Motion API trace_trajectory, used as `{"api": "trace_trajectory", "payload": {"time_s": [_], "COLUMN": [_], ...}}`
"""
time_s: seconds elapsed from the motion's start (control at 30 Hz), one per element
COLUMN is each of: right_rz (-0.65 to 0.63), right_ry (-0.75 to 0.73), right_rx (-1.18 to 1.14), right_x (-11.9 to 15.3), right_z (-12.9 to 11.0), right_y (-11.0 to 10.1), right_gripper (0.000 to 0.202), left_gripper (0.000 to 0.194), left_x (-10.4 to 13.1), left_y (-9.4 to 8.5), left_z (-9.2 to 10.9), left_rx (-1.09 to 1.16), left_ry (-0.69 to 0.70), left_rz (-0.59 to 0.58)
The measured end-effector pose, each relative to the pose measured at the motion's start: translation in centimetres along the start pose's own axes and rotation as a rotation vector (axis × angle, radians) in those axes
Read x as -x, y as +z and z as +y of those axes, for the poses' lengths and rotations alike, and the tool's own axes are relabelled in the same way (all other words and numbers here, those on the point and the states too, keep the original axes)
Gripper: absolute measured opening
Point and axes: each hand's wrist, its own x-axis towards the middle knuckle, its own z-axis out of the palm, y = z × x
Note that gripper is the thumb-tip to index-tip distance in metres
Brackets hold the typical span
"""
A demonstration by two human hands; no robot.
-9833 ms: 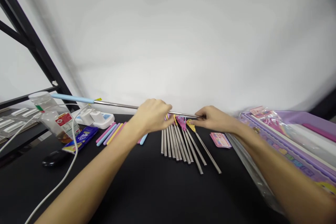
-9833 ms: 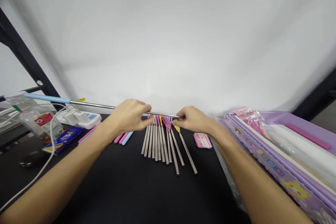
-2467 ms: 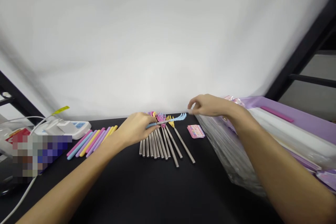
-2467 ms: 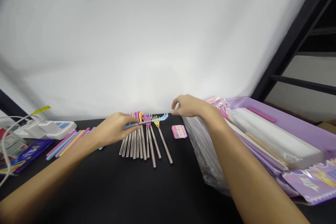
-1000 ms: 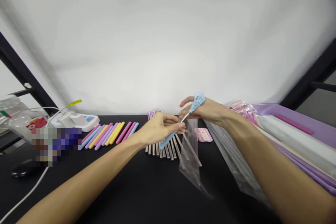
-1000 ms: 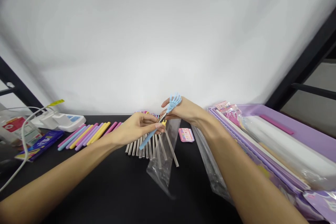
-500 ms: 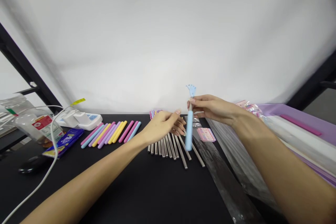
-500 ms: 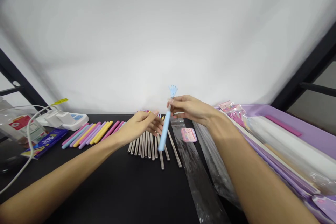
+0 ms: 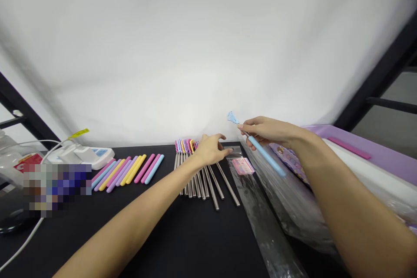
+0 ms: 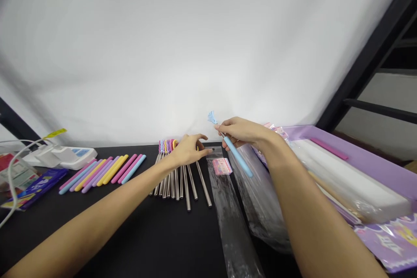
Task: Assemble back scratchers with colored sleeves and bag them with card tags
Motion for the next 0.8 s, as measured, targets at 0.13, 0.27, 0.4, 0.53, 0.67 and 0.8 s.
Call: {"api": "trace_trajectory", "payload": {"time_s": [0.13, 0.27, 0.4, 0.53, 0.67, 0.8], "right_rz": [0.016, -0.003, 0.068, -0.087, -0.296, -0.444], "right_ry": [0.022, -0.019, 0.051, -0.005, -0.057, -0.132], "right_rx": [0.0, 0.02, 0.009, -0.109, -0.202, -0.165], "right_x": [0.2, 0.2, -0.3, -0.8, -0.6, -0.4], "right_z": [-0.3, -0.3, 0.0, 0.1, -0.9, -1.8], "right_y": [0.0, 0.1, 0.0, 0.5, 2.4, 4.6], "right_gripper": [0.027, 0.031, 0.03, 0.036, 0.041, 0.041], "left_gripper": [0.026, 0.013, 0.018, 0.025, 0.03, 0.022], "left_x": [-0.6, -0.5, 0.6, 2.3, 3.8, 4.4], "left_y": [0.5, -0.2, -2.3, -4.7, -5.7, -6.1], "left_z": [0.4, 1.0, 1.1, 0.2, -1.2, -2.3], "left_rx": [-0.041, 0.074, 0.557, 0.754, 0.856, 1.062], "left_ry": [0.055, 0.101, 0.022, -0.05, -0.168, -0.339], "left_rz": [0.04, 0.022, 0.011, 0.165, 0.329, 0.515]}}
